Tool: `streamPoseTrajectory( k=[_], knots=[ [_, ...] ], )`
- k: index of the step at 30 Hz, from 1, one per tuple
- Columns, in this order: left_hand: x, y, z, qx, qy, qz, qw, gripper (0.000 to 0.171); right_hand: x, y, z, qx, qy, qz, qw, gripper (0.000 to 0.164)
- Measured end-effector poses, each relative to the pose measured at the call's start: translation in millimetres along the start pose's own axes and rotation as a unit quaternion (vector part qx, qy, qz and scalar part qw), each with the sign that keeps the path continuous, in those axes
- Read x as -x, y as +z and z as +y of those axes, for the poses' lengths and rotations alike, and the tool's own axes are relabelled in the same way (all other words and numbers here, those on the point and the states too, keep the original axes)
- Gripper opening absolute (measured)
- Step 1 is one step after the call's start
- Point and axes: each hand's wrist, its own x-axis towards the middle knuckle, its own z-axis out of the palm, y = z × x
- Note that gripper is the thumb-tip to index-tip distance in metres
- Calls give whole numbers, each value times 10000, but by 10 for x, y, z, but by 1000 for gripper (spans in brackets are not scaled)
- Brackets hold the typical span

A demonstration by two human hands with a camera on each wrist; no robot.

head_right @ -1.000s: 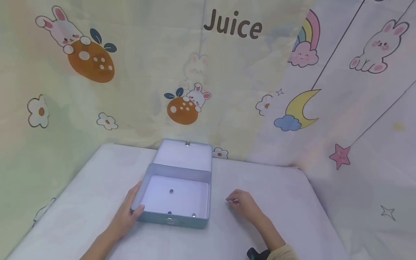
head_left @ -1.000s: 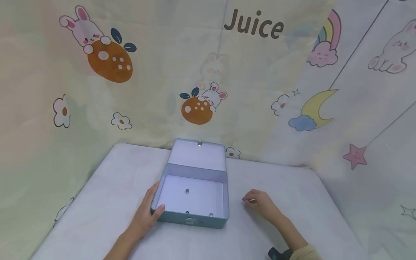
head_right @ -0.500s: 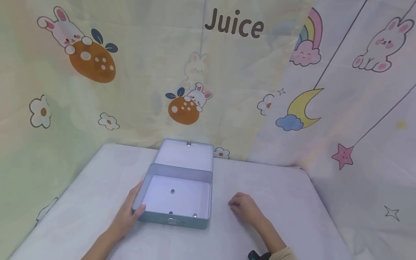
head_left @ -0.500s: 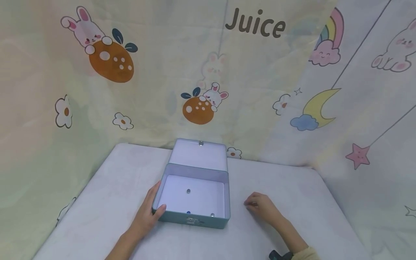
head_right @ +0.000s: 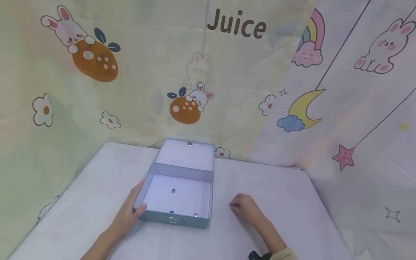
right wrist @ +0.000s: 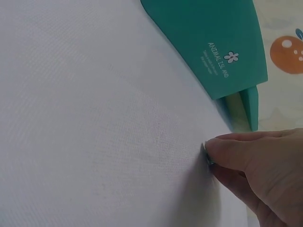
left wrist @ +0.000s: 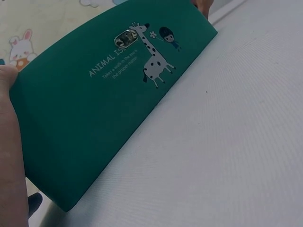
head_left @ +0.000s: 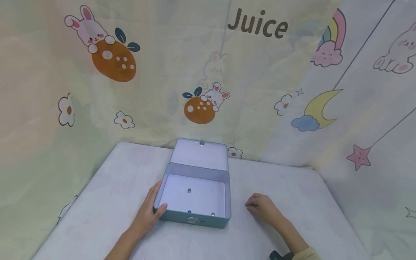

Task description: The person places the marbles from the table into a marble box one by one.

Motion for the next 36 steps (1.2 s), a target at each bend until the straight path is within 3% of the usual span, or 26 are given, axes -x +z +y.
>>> streamPoseTrajectory(
  k=[7, 19, 28, 36],
  knots=[
    [-7, -11, 4, -35, 88, 65, 9999, 78, -81, -47, -70, 77, 5, -101, 9999, 12],
    [-2, -19, -6, -21, 113, 45, 9999, 78, -459, -532, -557, -993, -715, -267, 9921, 13],
    [2, -27, -17, -90, 225, 159, 9996, 78, -948, -717, -992, -679, -1944, -540, 9771, 14],
    [29, -44, 14, -101, 269, 81, 9996, 77, -1306, -581, -1228, -612, -2656, -1032, 9566, 15]
  ],
)
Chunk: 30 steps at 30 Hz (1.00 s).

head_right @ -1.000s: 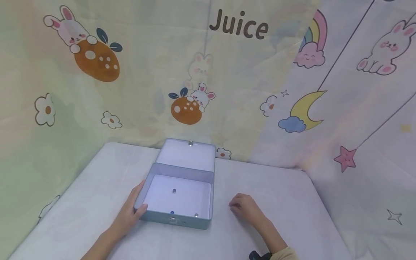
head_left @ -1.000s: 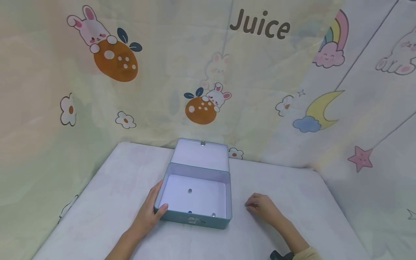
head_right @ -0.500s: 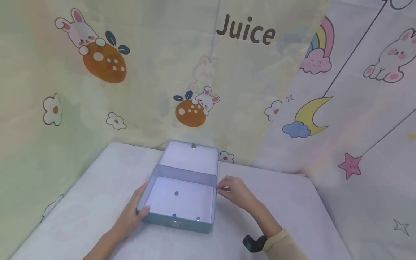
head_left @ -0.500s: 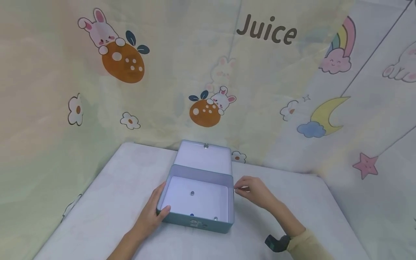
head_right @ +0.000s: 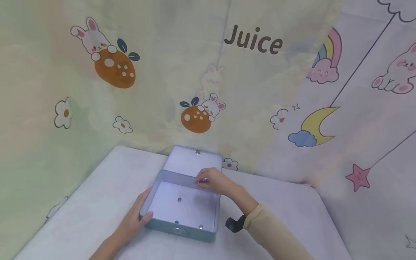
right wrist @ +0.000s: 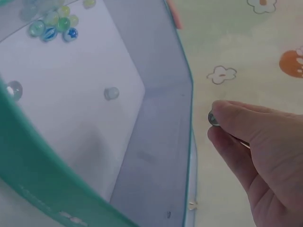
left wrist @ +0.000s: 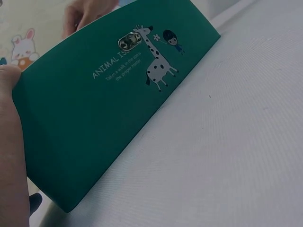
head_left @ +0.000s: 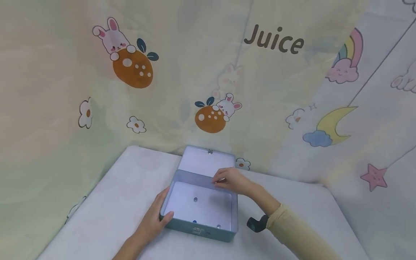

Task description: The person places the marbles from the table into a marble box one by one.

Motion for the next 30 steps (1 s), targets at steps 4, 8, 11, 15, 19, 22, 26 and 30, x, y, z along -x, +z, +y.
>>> streamPoseTrajectory(
  k=[4, 8, 11, 15, 19, 22, 26, 30],
  knots=[
    [20, 11, 2, -39, -58, -44, 10000, 78, -142, 144, 85, -59, -386, -115, 9992, 15],
    [21, 23, -4, -33, -159, -72, 9998, 78, -244, 290, 186, -150, -581, -254, 9979, 15],
    [18, 25, -11, -30, -185, -54, 9998, 77, -298, 380, 238, -136, -607, -404, 9972, 14],
    [10, 13, -17, -156, -125, -13, 9998, 78, -374, 433, 234, 79, -540, -514, 9972, 14],
    [9, -5, -10, -318, -123, 9, 9994, 80, -427, 466, 163, 382, -472, -566, 9965, 13],
    [4, -11, -7, -342, -118, 24, 9993, 80, -451, 513, 126, 570, -407, -686, 9952, 14],
    [9, -9, 1, -308, -43, -7, 9995, 81, -461, 598, 106, 857, -361, -912, 9915, 13],
    [15, 0, 10, -155, -72, -35, 9998, 81, -464, 682, 96, 1116, -509, -1067, 9867, 12]
  ],
)
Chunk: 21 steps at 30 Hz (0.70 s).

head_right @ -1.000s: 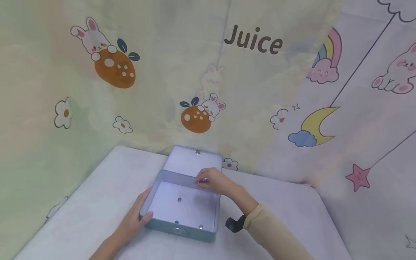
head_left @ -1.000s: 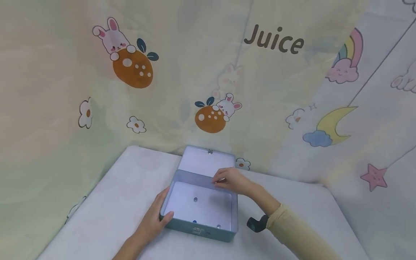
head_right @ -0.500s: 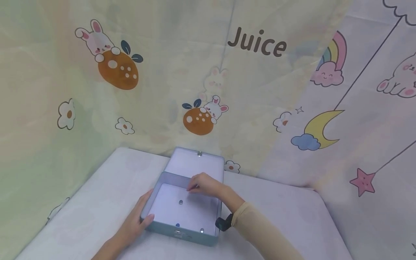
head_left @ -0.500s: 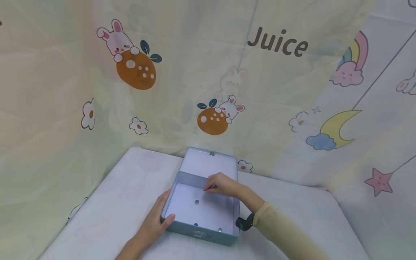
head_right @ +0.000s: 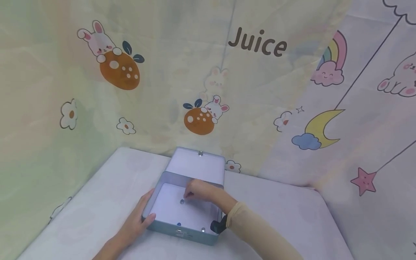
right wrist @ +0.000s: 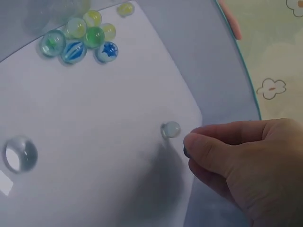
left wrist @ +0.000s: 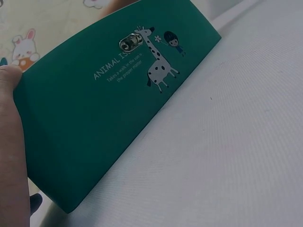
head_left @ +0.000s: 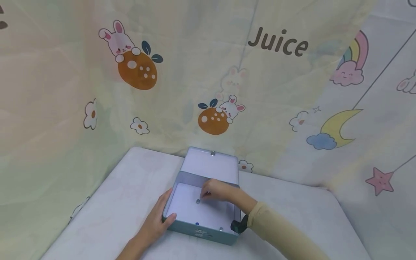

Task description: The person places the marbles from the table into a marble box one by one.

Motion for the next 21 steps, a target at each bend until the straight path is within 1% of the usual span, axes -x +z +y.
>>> streamPoseTrajectory(
  k=[2, 5, 9, 12, 16, 21],
  knots=[
    [-7, 16, 4, 101, -28, -18, 9999, 80, -1, 37, 1, 74, -32, 2, 10000, 11],
    [-21, 40, 12, 186, 6, -12, 9998, 79, 1, 92, 2, 70, 59, -28, 10000, 12],
    [-39, 82, 20, 102, 99, -35, 9999, 78, 24, 135, 1, -6, 322, -134, 9994, 12],
    [-48, 110, 23, 68, 109, -58, 9999, 77, 48, 144, -4, -29, 458, -162, 9988, 13],
    [-66, 120, 21, 98, 36, -47, 9999, 77, 50, 120, -6, -37, 458, -195, 9988, 13],
    [-104, 111, 24, 14, 78, -84, 9999, 77, 82, -7, -9, -92, 586, -171, 9981, 15]
  ],
)
